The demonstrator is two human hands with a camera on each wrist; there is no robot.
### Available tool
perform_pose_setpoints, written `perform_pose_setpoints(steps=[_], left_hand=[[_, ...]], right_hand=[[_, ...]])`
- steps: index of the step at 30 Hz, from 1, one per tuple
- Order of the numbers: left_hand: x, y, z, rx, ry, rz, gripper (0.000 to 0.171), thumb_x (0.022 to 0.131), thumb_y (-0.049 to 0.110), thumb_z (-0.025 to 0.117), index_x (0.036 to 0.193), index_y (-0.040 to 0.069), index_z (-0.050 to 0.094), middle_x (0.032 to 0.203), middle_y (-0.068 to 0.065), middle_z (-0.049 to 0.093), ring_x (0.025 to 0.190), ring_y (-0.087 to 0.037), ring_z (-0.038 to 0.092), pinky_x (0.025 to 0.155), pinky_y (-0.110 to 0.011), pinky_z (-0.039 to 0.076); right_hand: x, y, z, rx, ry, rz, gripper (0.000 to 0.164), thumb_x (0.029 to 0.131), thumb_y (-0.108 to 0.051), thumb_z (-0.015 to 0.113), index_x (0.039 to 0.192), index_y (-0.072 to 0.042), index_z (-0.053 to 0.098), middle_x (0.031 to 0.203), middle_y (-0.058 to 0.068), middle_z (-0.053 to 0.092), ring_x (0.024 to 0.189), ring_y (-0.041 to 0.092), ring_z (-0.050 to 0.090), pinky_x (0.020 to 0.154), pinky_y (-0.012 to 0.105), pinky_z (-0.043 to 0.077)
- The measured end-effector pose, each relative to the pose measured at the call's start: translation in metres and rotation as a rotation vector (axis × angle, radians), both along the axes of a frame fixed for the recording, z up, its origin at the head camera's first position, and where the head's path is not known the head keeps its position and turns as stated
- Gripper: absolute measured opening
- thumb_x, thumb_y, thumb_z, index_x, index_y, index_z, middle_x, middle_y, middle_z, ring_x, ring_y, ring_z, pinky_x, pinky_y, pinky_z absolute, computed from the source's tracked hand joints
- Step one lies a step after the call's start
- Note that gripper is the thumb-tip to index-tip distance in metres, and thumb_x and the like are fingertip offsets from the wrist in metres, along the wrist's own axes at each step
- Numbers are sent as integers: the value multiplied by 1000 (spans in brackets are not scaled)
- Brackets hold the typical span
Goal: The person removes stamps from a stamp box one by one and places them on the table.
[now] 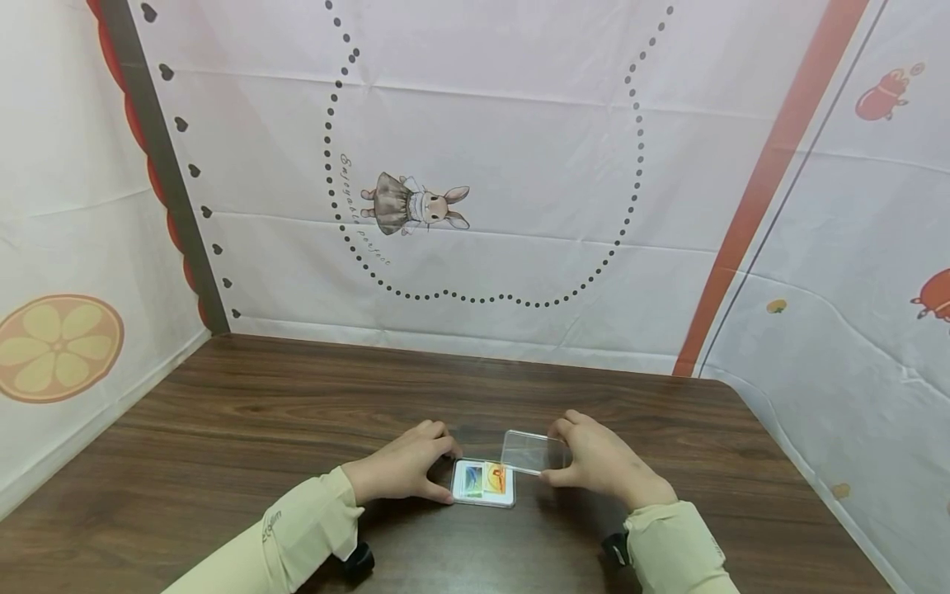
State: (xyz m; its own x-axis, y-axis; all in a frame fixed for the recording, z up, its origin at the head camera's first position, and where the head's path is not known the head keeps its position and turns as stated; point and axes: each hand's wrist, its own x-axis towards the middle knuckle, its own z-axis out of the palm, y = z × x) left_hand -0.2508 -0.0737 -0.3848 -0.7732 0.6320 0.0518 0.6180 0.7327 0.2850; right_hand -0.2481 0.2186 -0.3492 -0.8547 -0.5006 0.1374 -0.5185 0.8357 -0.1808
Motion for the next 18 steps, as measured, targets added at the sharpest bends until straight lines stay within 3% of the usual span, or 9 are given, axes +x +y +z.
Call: perform_pose_setpoints(steps=[18], left_hand=[[1,-1,0,-1,-3,-2,50,75,46,79,113,18,64,102,6,53,87,-7,41,78,-24,40]], right_hand=[[-1,5,0,3,-18,-21,48,68,-43,82,98,-9,65,89,-2,56,80,11,56,70,33,50]])
